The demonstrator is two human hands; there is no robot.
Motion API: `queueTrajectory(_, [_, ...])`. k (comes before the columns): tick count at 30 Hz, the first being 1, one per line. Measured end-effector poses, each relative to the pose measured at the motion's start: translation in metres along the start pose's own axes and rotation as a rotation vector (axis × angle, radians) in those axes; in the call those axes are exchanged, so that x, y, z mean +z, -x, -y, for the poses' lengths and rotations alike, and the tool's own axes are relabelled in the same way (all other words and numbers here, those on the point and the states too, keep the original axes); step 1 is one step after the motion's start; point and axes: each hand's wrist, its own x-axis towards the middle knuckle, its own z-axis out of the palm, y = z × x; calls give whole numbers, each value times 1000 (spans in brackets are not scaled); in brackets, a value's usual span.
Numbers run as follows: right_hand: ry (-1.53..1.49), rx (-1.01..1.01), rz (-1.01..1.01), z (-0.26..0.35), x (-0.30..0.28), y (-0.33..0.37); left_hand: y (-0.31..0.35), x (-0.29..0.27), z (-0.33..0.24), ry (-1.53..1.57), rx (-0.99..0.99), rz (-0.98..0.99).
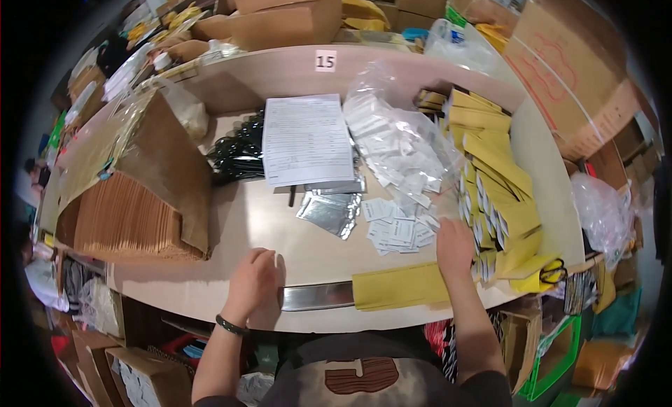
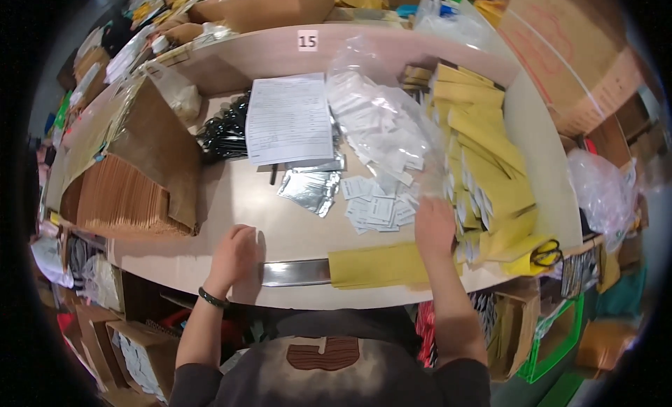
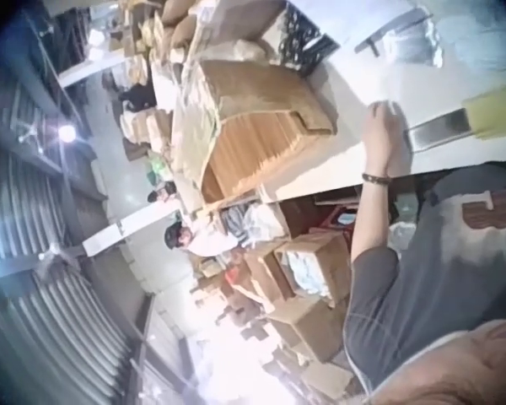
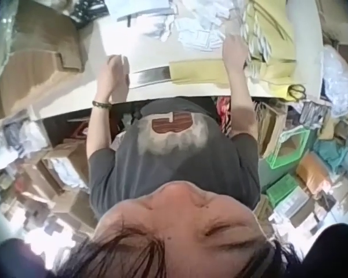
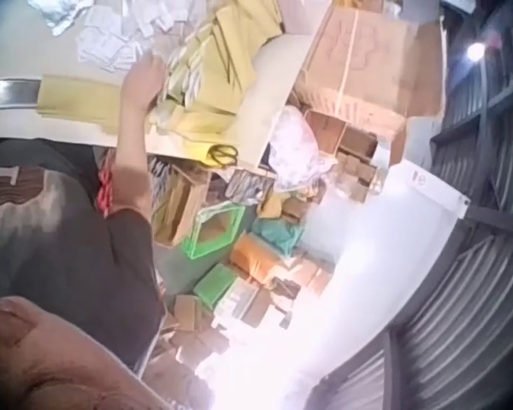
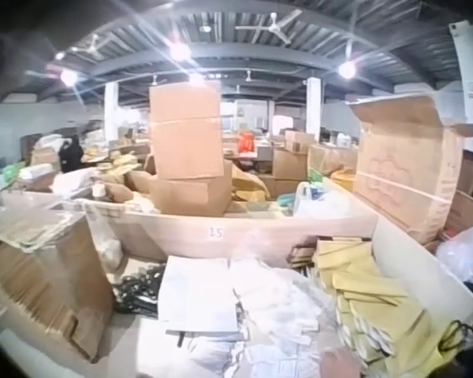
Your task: Packaging small items into silver pouches and placing them into yellow padded envelopes at a factory station.
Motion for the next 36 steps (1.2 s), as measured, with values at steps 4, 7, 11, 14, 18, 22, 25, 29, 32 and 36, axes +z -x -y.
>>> queueTrajectory(4, [-564,-225,107,38,-22,-15,-52,-11,27,-156,-25,49])
queueTrajectory(7, [-538,-454,-103,64,21,-57,-124,12,21,-246,435,-96])
queueTrajectory(11, [-475,-236,223,87,21,-71,-163,31,21,-493,462,146])
queueTrajectory(14, [-261,-432,63,80,21,-55,-168,24,15,-650,535,271])
queueTrajectory(18, [-507,-280,-22,101,7,-47,-163,20,44,-602,872,-40])
queueTrajectory(22, [-857,-212,-1,150,9,-56,-150,-5,31,-547,892,125])
queueTrajectory(25, [-627,-257,234,161,38,-56,-126,-14,11,-564,807,103])
queueTrajectory(29, [-345,-334,69,169,50,-52,-88,-18,16,-426,618,-103])
queueTrajectory(32, [-273,-374,-54,175,50,-59,-109,-9,8,-405,643,-61])
queueTrajectory(36, [-305,-223,-25,174,56,-49,-156,20,15,-525,493,220])
